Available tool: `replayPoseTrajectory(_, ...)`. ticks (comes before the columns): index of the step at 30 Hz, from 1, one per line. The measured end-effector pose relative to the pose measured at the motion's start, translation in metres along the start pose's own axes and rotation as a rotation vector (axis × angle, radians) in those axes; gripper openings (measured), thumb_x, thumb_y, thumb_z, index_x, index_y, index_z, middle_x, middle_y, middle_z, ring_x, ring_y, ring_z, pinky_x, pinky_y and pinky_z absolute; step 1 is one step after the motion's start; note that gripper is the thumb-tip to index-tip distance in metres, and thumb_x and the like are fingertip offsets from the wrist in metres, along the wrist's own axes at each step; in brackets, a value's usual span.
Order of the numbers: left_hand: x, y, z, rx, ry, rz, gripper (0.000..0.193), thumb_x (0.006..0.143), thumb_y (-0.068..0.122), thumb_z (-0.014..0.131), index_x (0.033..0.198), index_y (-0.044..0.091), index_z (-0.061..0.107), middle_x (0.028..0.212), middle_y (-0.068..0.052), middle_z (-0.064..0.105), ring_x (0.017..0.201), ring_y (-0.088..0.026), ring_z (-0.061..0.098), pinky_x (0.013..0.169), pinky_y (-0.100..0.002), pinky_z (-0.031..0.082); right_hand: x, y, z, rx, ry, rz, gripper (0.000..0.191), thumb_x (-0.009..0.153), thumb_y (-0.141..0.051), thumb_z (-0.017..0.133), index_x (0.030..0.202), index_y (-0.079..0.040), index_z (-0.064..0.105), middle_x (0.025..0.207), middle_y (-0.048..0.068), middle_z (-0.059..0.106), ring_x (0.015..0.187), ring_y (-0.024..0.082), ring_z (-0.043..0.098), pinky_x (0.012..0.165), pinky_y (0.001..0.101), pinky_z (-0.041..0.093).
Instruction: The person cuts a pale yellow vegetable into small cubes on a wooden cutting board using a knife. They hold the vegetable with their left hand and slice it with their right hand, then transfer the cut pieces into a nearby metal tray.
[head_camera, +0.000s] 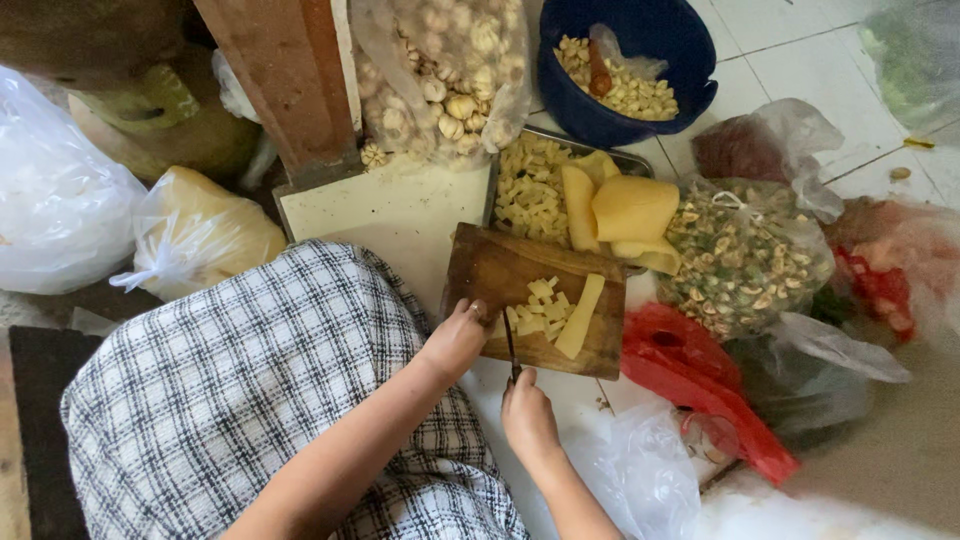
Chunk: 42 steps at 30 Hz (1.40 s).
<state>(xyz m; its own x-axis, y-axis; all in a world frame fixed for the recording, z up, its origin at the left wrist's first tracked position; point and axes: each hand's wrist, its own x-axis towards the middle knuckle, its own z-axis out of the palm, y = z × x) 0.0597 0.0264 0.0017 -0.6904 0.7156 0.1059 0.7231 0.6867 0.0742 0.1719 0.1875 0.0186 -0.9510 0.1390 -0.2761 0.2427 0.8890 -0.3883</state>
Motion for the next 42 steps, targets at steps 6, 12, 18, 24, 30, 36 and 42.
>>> replayPoseTrajectory(6, -0.001, 0.0, -0.01, 0.001, -0.016, -0.022, 0.021, 0.077, 0.015, 0.063, 0.092, 0.011, 0.077, 0.092, -0.007, 0.071, 0.11, -0.027, 0.053, 0.095, -0.037, 0.042, -0.007, 0.002, 0.01, 0.015, -0.002, -0.017, 0.028, 0.1, -0.018, 0.052, 0.108, 0.007, 0.043, 0.074, 0.033, 0.068, 0.072, 0.051, 0.069, 0.065, 0.0572, 0.057)
replayPoseTrajectory(12, 0.0, -0.001, -0.018, -0.007, -0.073, -0.019, 0.018, 0.078, 0.014, 0.064, 0.089, 0.01, 0.078, 0.092, -0.007, 0.07, 0.111, -0.027, 0.053, 0.096, -0.037, 0.043, -0.009, -0.006, 0.009, 0.006, -0.021, 0.041, 0.028, 0.102, -0.019, 0.049, 0.108, 0.007, 0.044, 0.075, 0.033, 0.068, 0.074, 0.052, 0.069, 0.066, 0.0575, 0.057)
replayPoseTrajectory(18, -0.004, 0.0, -0.009, -0.089, 0.119, -0.069, 0.03, 0.069, 0.009, 0.063, 0.095, 0.012, 0.078, 0.099, -0.013, 0.07, 0.103, -0.031, 0.053, 0.089, -0.034, 0.044, 0.004, -0.007, 0.015, 0.452, -0.26, 0.596, 0.072, 0.111, -0.044, 0.016, 0.108, 0.009, 0.065, 0.097, 0.029, 0.075, 0.104, 0.045, 0.07, 0.099, 0.0488, 0.05)
replayPoseTrajectory(24, -0.002, -0.002, -0.013, 0.078, -0.212, 0.0, 0.023, 0.081, 0.013, 0.063, 0.1, 0.008, 0.075, 0.097, -0.009, 0.07, 0.115, -0.028, 0.052, 0.094, -0.038, 0.043, 0.034, 0.002, 0.027, 0.376, -0.125, 0.327, 0.058, 0.107, -0.04, 0.018, 0.121, 0.0, 0.056, 0.114, 0.03, 0.066, 0.114, 0.048, 0.061, 0.1, 0.0524, 0.046)
replayPoseTrajectory(30, -0.001, -0.004, -0.007, -0.021, -0.07, -0.011, 0.021, 0.078, 0.008, 0.063, 0.095, 0.008, 0.076, 0.105, -0.005, 0.069, 0.114, -0.028, 0.055, 0.099, -0.038, 0.044, 0.024, -0.001, 0.013, -0.006, -0.037, 0.039, 0.032, 0.105, -0.023, 0.045, 0.113, 0.007, 0.048, 0.083, 0.034, 0.069, 0.083, 0.052, 0.069, 0.076, 0.0584, 0.055)
replayPoseTrajectory(36, 0.0, -0.002, 0.01, -0.276, 0.13, -0.187, 0.024, 0.077, 0.003, 0.062, 0.096, 0.01, 0.076, 0.108, -0.011, 0.064, 0.106, -0.031, 0.056, 0.092, -0.033, 0.051, 0.005, -0.009, 0.003, -0.009, -0.004, -0.021, 0.034, 0.098, -0.016, 0.051, 0.117, 0.011, 0.042, 0.076, 0.034, 0.069, 0.075, 0.051, 0.07, 0.067, 0.0569, 0.057)
replayPoseTrajectory(42, 0.0, -0.002, 0.004, -0.084, -0.015, -0.136, 0.02, 0.078, 0.007, 0.063, 0.093, 0.008, 0.076, 0.105, -0.01, 0.065, 0.109, -0.029, 0.055, 0.095, -0.032, 0.049, 0.001, -0.012, 0.008, 0.005, -0.017, 0.04, 0.027, 0.104, -0.019, 0.047, 0.11, 0.007, 0.045, 0.079, 0.034, 0.068, 0.077, 0.053, 0.068, 0.069, 0.0593, 0.056)
